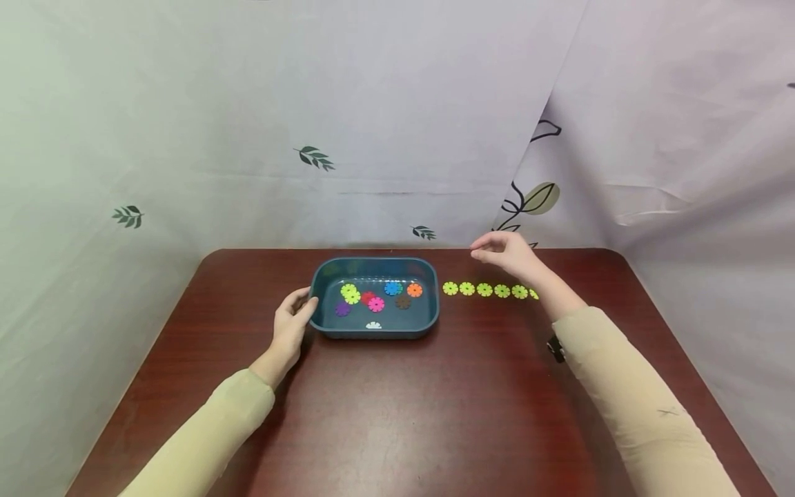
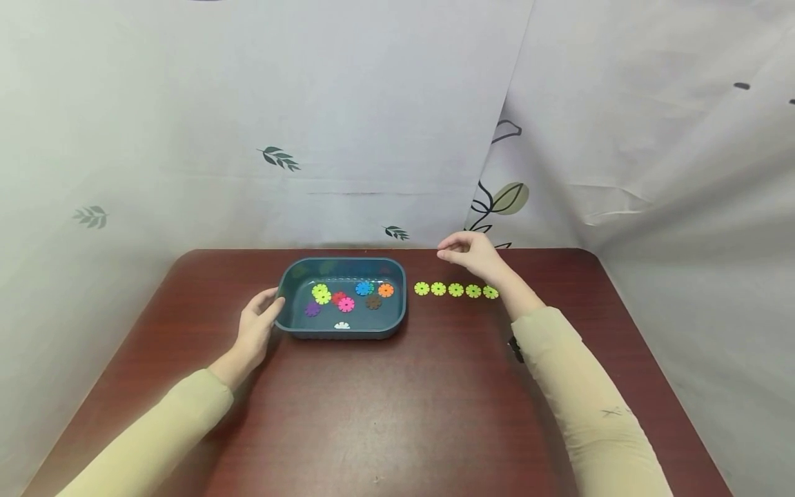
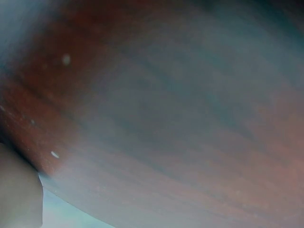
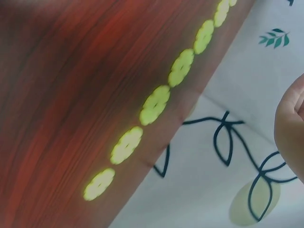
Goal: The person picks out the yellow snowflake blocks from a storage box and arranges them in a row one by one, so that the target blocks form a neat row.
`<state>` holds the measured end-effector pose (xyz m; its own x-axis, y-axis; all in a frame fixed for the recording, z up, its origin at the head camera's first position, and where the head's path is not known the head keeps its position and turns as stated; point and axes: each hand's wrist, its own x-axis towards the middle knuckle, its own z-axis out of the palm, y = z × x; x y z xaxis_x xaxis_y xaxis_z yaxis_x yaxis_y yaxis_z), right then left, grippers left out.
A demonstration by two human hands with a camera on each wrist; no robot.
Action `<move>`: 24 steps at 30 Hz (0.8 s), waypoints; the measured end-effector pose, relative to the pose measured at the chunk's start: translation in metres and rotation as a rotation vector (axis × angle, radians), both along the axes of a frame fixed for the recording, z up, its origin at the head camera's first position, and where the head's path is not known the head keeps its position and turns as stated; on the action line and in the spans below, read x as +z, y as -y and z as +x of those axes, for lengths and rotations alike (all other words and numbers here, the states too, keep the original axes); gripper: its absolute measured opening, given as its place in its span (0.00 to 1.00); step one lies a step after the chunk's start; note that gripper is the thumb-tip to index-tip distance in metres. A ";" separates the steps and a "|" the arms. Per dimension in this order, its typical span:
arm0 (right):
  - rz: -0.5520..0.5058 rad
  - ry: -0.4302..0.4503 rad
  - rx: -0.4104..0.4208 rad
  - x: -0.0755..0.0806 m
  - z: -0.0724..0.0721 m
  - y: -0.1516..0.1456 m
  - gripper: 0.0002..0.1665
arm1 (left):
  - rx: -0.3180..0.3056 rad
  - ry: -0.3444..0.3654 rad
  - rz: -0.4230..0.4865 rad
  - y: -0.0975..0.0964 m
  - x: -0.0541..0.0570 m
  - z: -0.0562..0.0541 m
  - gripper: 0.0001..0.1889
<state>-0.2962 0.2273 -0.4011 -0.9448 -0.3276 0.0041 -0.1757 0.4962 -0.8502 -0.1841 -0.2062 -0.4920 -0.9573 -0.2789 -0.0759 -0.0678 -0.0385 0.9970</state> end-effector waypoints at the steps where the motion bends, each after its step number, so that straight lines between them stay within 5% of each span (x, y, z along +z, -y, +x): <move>1: -0.004 -0.001 0.005 0.000 0.000 0.004 0.19 | 0.002 -0.001 0.001 0.000 0.000 0.000 0.20; 24: -0.080 0.011 0.126 0.001 0.001 0.072 0.16 | 0.007 -0.026 -0.016 -0.005 -0.001 -0.001 0.20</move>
<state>-0.2950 0.1548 -0.4001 -0.8961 -0.4431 0.0243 -0.2227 0.4017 -0.8883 -0.1848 -0.2008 -0.4930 -0.9569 -0.2868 -0.0467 -0.0418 -0.0230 0.9989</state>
